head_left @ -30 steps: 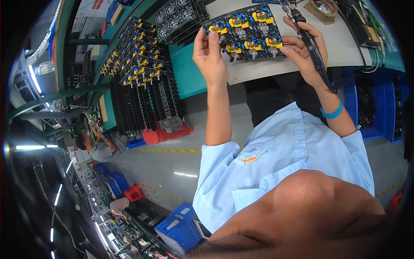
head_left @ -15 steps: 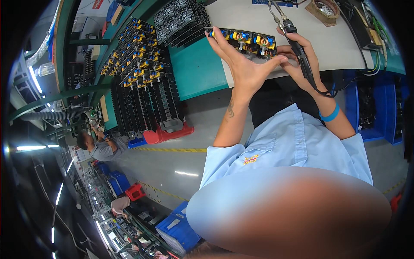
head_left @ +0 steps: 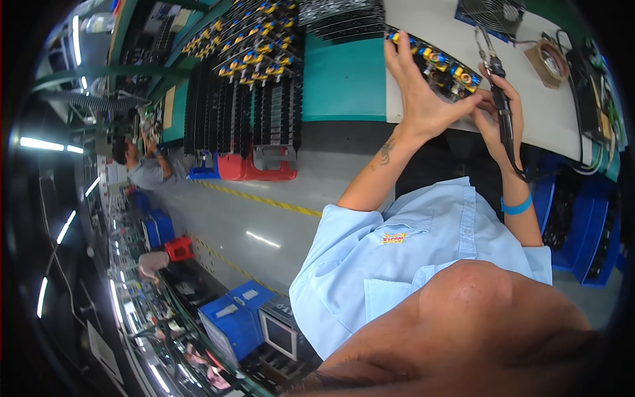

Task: Assembling and inspecting printed circuit boards at a manual assembly station, including trimming leads with nippers.

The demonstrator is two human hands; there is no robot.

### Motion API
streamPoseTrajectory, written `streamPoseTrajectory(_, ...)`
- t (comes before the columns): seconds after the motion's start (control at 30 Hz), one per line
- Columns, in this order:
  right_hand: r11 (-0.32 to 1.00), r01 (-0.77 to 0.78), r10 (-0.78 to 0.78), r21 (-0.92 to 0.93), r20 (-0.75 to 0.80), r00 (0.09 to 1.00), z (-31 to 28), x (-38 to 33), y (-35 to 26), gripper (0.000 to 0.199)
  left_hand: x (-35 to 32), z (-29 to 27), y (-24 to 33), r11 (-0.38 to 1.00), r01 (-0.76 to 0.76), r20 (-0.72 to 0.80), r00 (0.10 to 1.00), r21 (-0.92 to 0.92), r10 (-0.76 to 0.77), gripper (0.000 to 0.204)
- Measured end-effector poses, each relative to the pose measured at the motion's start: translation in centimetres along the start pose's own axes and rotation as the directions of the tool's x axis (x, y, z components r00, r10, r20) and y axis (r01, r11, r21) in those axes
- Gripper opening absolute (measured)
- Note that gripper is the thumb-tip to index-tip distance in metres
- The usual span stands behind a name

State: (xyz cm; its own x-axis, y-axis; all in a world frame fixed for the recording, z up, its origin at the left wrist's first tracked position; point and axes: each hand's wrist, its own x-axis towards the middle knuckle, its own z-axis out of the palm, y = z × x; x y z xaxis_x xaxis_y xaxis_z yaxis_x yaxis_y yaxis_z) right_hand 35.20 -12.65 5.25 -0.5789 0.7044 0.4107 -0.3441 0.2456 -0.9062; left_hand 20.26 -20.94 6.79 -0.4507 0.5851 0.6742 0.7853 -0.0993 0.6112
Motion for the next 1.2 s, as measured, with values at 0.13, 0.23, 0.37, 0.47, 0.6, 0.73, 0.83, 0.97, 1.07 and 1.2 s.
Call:
streamPoseTrajectory(0.13,0.999,-0.037,0.036,-0.039,-0.023,0.999,1.8,-0.6,-1.5,0.068,-0.9,-1.5,-0.1,0.994,0.076,-0.018,0.997,-0.084,-0.078,0.140)
streamPoseTrajectory(0.23,0.998,-0.051,0.051,-0.043,-0.001,0.999,2.2,-0.7,-1.6,0.070,-0.9,-2.0,-0.6,0.991,0.055,-0.051,0.997,-0.126,-0.061,0.142)
streamPoseTrajectory(0.37,0.998,-0.048,0.048,-0.030,0.019,0.999,2.4,-0.9,-1.5,0.072,-0.6,-2.7,-0.4,0.969,0.081,-0.094,0.990,-0.233,-0.105,0.142)
streamPoseTrajectory(0.47,1.000,0.019,-0.020,0.019,0.040,0.999,2.5,-1.1,-1.5,0.073,0.1,-3.7,0.4,0.879,0.208,-0.128,0.949,-0.429,-0.287,0.138)
streamPoseTrajectory(0.6,0.999,0.045,-0.045,0.004,0.050,0.998,2.1,-1.1,-1.2,0.075,1.1,-4.8,0.6,0.473,0.385,0.073,0.829,-0.792,-0.554,0.123)
streamPoseTrajectory(0.73,0.996,0.085,-0.085,0.020,0.030,0.996,1.5,-0.6,-0.8,0.075,1.4,-5.0,0.9,0.117,0.473,0.305,0.719,-0.873,-0.625,0.095)
streamPoseTrajectory(0.83,0.993,0.113,-0.114,0.045,0.003,0.994,1.4,0.0,-0.3,0.075,1.5,-4.5,1.1,-0.059,0.525,0.443,0.647,-0.849,-0.621,0.074)
streamPoseTrajectory(0.97,0.969,0.200,-0.201,0.145,-0.005,0.979,1.2,1.3,-1.4,0.071,1.8,-3.0,2.6,-0.012,0.553,0.460,0.682,-0.833,-0.568,0.081)
streamPoseTrajectory(1.07,0.963,0.230,-0.230,0.137,-0.015,0.973,0.5,1.6,-0.9,0.069,1.6,-2.6,1.5,0.015,0.571,0.467,0.687,-0.821,-0.556,0.073)
streamPoseTrajectory(1.2,0.965,0.247,-0.244,0.090,-0.037,0.969,-0.7,2.2,0.3,0.067,1.0,-3.0,-0.2,0.079,0.611,0.484,0.693,-0.788,-0.534,0.075)
